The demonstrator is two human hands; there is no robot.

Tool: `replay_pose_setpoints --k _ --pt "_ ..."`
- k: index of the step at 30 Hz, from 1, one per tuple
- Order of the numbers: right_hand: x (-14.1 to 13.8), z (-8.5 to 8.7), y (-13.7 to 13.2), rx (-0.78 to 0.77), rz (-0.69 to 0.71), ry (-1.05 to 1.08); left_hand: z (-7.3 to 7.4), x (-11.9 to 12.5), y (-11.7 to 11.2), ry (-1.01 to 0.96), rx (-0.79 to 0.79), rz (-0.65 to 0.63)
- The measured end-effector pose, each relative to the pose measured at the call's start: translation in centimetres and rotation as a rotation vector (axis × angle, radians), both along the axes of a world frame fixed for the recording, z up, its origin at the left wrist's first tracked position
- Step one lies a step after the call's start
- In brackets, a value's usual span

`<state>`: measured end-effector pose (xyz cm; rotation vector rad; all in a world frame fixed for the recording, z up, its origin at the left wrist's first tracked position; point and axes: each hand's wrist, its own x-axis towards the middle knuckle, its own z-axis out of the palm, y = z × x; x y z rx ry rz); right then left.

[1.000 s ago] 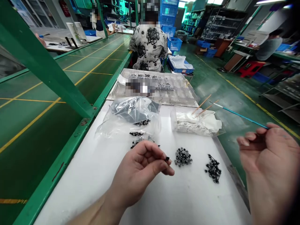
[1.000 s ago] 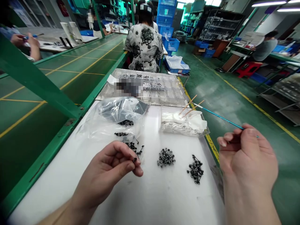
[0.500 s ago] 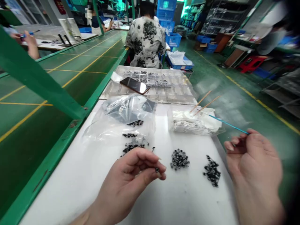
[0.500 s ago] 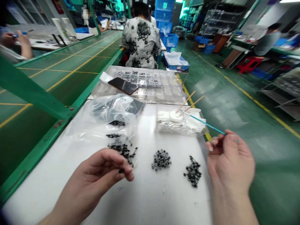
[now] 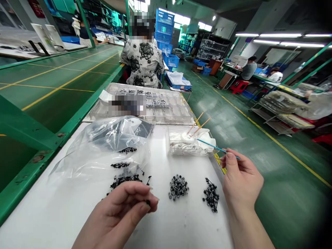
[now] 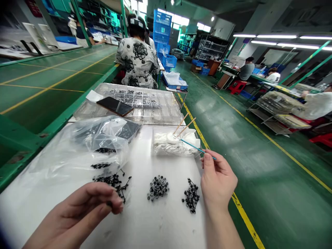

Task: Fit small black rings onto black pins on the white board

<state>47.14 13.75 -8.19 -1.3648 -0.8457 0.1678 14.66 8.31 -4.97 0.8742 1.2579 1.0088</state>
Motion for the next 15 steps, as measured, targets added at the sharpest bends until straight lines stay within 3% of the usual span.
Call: replay_pose_setpoints --k 5,9,15 --pt "-0.2 -0.5 0.2 -0.072 0.023 -0.096 -1.4 -0.9 0.5 -0.039 0.099 -0.147" --pt "-0.3 -0.5 0.5 -0.106 0.018 -0.1 -0.5 -0.6 0.3 -0.067 0.051 -0.104" --pt "-1.5 2.0 -0.8 0.124 -0.007 0.013 0.7 0.0 0.3 -0.146 0.027 -0.093"
